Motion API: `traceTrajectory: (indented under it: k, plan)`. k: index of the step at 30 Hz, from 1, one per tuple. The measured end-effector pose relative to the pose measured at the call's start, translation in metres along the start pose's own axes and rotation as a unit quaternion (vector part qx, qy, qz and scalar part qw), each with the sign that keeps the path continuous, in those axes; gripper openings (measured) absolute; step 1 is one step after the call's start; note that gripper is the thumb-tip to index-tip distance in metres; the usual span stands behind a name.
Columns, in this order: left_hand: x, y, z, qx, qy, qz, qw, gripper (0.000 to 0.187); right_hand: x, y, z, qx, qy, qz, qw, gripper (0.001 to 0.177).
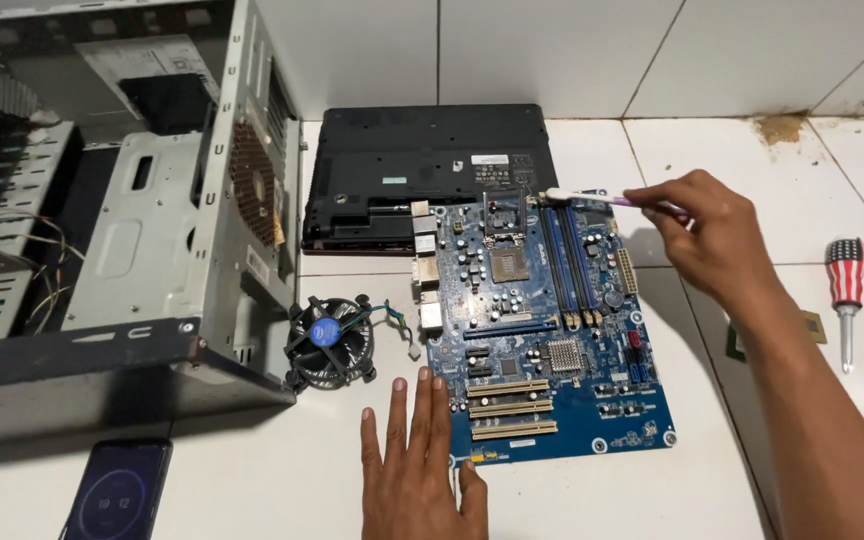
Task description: The person uses a toothbrush to clean dust and debris from a computer motherboard. They scrub various components on the top side, flip the board over, and continue cleaning the underside.
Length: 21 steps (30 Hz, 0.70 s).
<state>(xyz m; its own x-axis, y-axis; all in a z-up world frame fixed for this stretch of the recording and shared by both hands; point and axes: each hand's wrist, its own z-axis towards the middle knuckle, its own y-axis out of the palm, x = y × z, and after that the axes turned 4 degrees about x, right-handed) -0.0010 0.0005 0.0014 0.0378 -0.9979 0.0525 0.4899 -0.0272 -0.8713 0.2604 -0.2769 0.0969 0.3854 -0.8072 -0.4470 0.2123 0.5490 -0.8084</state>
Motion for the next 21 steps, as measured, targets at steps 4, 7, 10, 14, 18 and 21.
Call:
traceTrajectory:
  k: [4,7,10,14,18,21]
  plan:
    - [-0.001,0.002,-0.001,0.004,0.005,-0.006,1.0,0.108,-0.006,-0.002,-0.005,-0.035,-0.026,0.008,0.999,0.035]
    - [0.0,0.0,0.0,0.005,0.0,-0.02,1.0,0.105,-0.005,-0.007,-0.004,-0.051,0.031,-0.02,0.998,0.026]
    - [0.001,0.002,-0.001,0.006,0.0,-0.009,1.0,0.108,-0.008,0.001,-0.006,-0.025,-0.048,0.027,0.998,0.029]
    - [0.0,0.001,0.001,0.008,-0.002,-0.012,1.0,0.107,-0.029,0.001,-0.006,-0.106,-0.045,-0.018,0.993,0.034]
    - [0.001,-0.001,0.0,0.005,-0.002,0.004,1.0,0.105,-0.052,-0.003,-0.01,-0.194,0.022,-0.016,0.981,0.032]
    - [0.001,-0.003,0.001,0.006,-0.004,0.001,1.0,0.105,-0.051,-0.004,-0.008,-0.129,-0.028,-0.038,0.991,0.033]
